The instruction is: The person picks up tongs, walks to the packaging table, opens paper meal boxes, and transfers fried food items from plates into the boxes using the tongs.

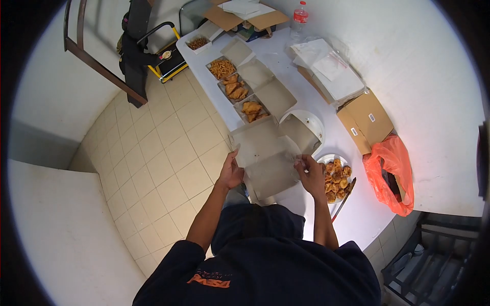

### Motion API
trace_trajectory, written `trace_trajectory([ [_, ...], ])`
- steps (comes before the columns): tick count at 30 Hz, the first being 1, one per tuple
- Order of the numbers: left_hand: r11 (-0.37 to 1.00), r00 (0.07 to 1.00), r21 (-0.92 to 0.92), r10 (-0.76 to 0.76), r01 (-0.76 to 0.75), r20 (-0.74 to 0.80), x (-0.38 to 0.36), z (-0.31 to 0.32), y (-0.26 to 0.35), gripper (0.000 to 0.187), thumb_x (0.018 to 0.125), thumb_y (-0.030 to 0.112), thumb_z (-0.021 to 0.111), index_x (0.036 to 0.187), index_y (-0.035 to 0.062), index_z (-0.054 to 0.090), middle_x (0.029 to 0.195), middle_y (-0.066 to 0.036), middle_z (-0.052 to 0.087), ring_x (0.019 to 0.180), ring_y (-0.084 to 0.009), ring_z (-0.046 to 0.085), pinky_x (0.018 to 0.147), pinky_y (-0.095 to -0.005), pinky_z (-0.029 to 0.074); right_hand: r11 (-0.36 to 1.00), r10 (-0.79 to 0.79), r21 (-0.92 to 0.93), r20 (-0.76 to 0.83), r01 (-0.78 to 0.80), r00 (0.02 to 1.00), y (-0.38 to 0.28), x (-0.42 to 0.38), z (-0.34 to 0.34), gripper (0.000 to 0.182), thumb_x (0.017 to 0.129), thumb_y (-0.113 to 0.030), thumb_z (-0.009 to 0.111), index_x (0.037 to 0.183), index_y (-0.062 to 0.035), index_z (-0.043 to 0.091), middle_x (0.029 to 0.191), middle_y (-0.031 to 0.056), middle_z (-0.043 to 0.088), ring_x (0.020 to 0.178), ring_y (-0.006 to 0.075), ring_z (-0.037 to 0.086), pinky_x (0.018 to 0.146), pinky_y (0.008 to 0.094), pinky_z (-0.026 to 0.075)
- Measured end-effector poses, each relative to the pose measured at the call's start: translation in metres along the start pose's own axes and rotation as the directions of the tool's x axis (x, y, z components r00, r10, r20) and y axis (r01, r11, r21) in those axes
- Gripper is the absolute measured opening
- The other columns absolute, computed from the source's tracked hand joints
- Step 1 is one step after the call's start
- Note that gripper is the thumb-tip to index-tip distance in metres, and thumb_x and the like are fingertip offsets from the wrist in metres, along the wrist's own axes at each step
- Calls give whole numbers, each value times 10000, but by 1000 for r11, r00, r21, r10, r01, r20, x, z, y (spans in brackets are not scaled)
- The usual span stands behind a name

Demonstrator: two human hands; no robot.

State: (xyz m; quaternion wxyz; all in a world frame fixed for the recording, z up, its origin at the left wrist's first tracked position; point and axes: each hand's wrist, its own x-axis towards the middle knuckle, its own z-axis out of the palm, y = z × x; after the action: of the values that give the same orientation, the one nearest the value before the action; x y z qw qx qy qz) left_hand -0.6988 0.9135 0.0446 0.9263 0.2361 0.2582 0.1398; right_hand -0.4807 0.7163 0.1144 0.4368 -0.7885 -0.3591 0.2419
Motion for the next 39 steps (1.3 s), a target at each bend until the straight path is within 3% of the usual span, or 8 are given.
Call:
trace_trajectory([
  [7, 995, 996, -26, -92, 92, 5, -1, -1, -5, 627, 993, 502, 479, 1531, 190, 396, 1529, -64, 470, 1401, -315, 423, 1162, -563, 300, 996, 92, 6, 91, -93, 992, 39, -3, 1, 305, 966, -215, 661, 1143, 31, 622, 1051, 181, 725, 913, 267, 713, 788, 377, 566],
  [11, 976, 983, -113, -180, 184, 47, 1, -3, -7, 636, 989, 484, 509, 1534, 180, 387, 1531, -66, 469, 1413, -312, 412, 1171, -553, 294, 971, 131, 172, 188, -164, 973, 56, -15, 2, 362, 999, -258, 638, 1254, -9, 579, 1144, 180, 688, 1020, 256, 684, 841, 386, 561],
  [19, 994, 992, 60, -89, 94, -85, 2, 25, -12, 659, 983, 507, 550, 1511, 139, 412, 1511, -109, 477, 1388, -327, 439, 1159, -561, 319, 949, 225, 165, 240, -268, 944, 38, -24, 4, 457, 1085, -356, 475, 1429, -56, 483, 1145, 125, 639, 1057, 172, 593, 932, 318, 468],
  [23, 967, 997, 243, -59, 69, -48, 14, 7, -22, 662, 1004, 464, 561, 1495, 46, 407, 1463, -138, 511, 1335, -322, 497, 1117, -547, 391, 955, 69, 283, 95, -93, 993, 53, -27, 21, 444, 1101, -331, 437, 1436, -43, 470, 1147, 65, 605, 1056, 150, 551, 925, 300, 448],
  [26, 966, 993, 255, -22, 51, -116, 6, 20, -21, 594, 1012, 412, 591, 1404, -19, 478, 1343, -148, 599, 1210, -286, 600, 1023, -488, 495, 940, 99, 315, 107, -128, 989, 48, -29, 20, 436, 1106, -320, 422, 1438, -40, 468, 1153, 46, 586, 1055, 151, 539, 931, 298, 440],
  [32, 886, 913, 439, 44, 152, -405, 15, 0, -44, 347, 1021, 353, 617, 1083, 11, 616, 1004, -68, 683, 867, -161, 680, 773, -346, 585, 937, 73, 338, 62, -90, 995, 51, -34, 29, 445, 1106, -341, 416, 1435, -47, 473, 1200, 55, 586, 1125, 144, 514, 987, 289, 407],
  [35, 880, 933, 474, 142, 35, -331, 8, 8, -45, 307, 1022, 354, 624, 970, 52, 639, 771, 46, 524, 661, -63, 454, 575, -259, 402, 925, 114, 356, 70, -132, 991, 55, -38, 31, 448, 1103, -346, 426, 1430, -45, 481, 1221, 66, 592, 1141, 147, 510, 1003, 295, 400],
  [39, 845, 923, 525, 281, -107, -264, 17, -1, -57, 323, 1050, 348, 572, 933, 49, 605, 729, 60, 469, 644, -59, 409, 584, -253, 370, 918, 177, 350, 54, -185, 983, 55, -42, 31, 443, 1096, -351, 442, 1415, -48, 498, 1240, 86, 594, 1146, 156, 512, 1005, 303, 407],
])
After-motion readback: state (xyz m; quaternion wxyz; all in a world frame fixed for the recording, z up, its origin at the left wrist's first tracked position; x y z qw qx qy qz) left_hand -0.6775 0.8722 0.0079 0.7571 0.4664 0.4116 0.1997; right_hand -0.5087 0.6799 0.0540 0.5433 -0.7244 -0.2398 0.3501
